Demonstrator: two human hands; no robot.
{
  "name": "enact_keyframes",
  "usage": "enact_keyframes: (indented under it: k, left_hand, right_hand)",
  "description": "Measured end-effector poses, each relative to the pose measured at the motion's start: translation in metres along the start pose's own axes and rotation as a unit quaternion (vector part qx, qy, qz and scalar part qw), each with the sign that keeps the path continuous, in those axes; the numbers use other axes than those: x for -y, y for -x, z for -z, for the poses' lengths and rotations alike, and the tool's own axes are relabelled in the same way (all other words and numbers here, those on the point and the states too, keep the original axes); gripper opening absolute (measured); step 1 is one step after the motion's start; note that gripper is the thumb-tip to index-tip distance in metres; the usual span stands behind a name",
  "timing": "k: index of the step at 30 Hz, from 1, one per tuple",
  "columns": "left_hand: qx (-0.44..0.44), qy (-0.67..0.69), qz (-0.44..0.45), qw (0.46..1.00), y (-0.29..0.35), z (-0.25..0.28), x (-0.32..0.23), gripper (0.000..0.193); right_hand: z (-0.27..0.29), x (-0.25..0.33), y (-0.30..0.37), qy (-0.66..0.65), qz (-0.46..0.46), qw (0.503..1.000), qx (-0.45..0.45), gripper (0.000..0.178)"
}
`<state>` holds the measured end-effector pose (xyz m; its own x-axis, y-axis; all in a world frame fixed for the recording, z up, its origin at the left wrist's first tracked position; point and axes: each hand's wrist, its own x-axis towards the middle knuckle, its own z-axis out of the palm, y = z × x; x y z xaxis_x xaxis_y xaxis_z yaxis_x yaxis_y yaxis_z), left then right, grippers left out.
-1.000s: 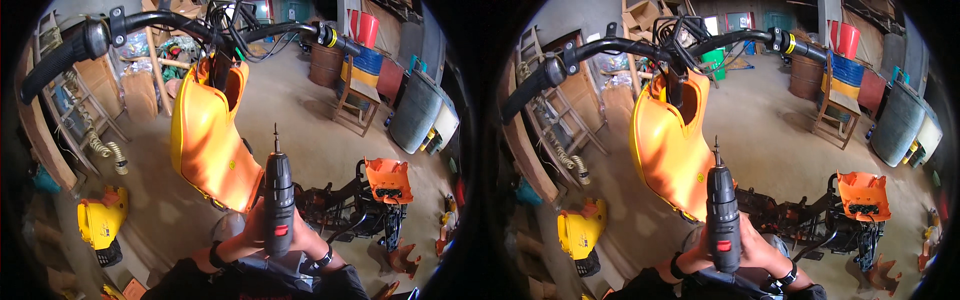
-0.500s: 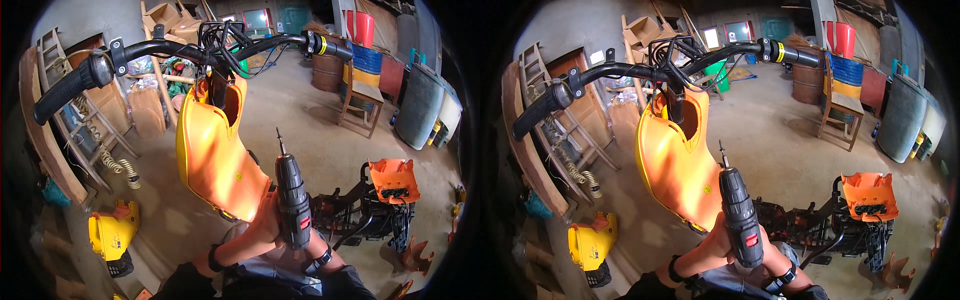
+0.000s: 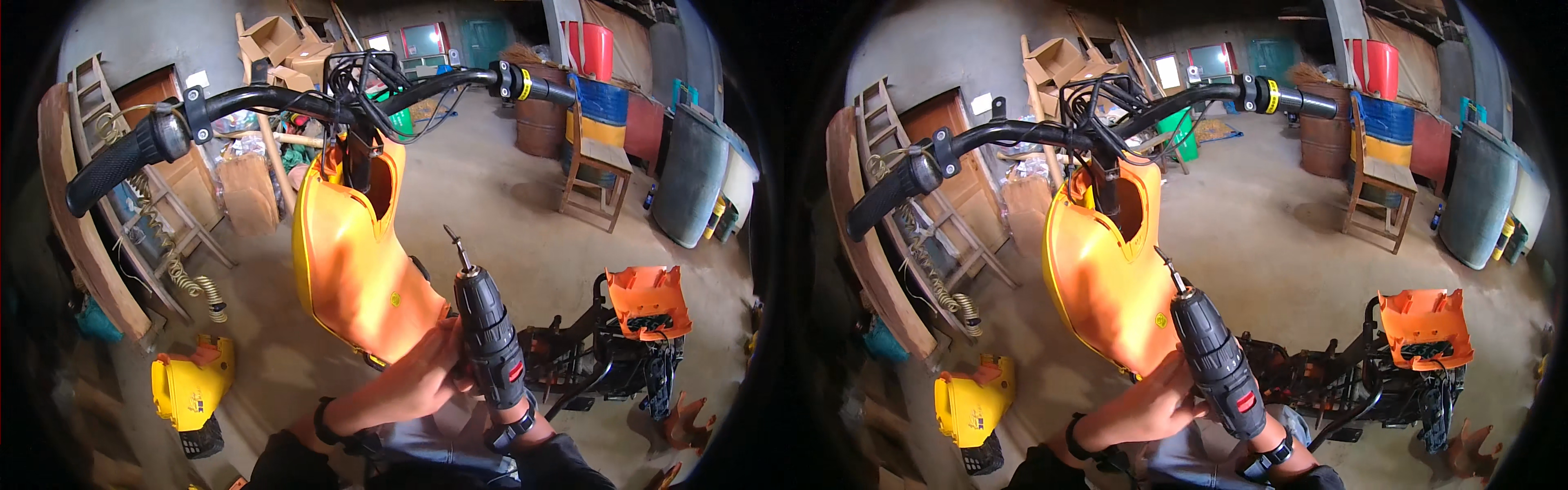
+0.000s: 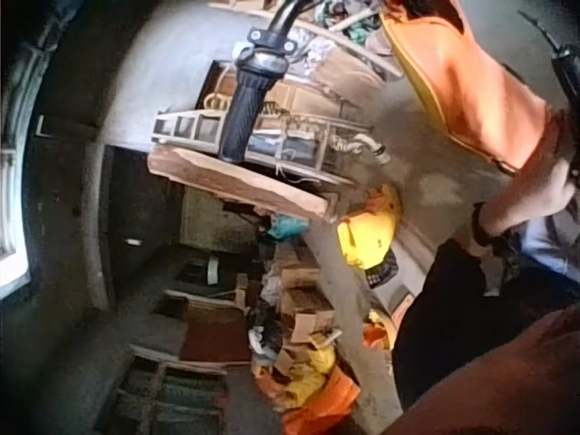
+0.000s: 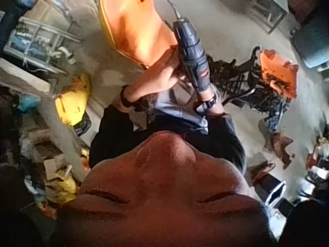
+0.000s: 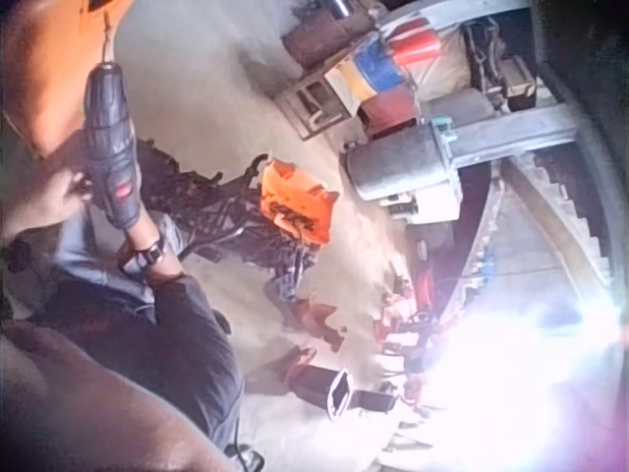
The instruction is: The person assembles a yellow electric scooter in a cluttered workshop. They use a cordless drill to secure the front body panel to the frame, then attach a yellow plastic cover to the handlebar area.
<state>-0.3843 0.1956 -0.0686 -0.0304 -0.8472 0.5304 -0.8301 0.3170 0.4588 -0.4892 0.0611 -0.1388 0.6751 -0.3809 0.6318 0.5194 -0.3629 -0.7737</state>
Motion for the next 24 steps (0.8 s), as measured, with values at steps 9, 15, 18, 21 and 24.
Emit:
enact_keyframes:
  k: [9, 15, 18, 21, 24]
  left_hand:
    - [-0.215, 0.237, 0.083, 0.944, -0.029, 0.057, 0.006, 0.036]
    - [-0.214, 0.525, 0.058, 0.822, -0.061, 0.048, -0.009, 0.058]
    - [-0.159, 0.604, 0.014, 0.781, -0.063, 0.043, -0.001, 0.053]
    - [-0.155, 0.596, -0.009, 0.788, -0.067, 0.039, 0.0, 0.047]
    - [-0.167, 0.574, 0.033, 0.801, -0.062, 0.038, -0.005, 0.037]
  right_hand:
    - [-0.006, 0.0, 0.003, -0.117, 0.038, 0.991, 0.05, 0.092]
    - [-0.018, 0.011, 0.012, -0.163, -0.001, 0.984, 0.067, 0.085]
    - [-0.018, 0.026, 0.013, -0.171, -0.072, 0.98, 0.066, 0.077]
    - [-0.015, 0.029, 0.011, -0.163, -0.081, 0.98, 0.08, 0.081]
    - [-0.015, 0.03, 0.01, -0.166, -0.084, 0.979, 0.085, 0.083]
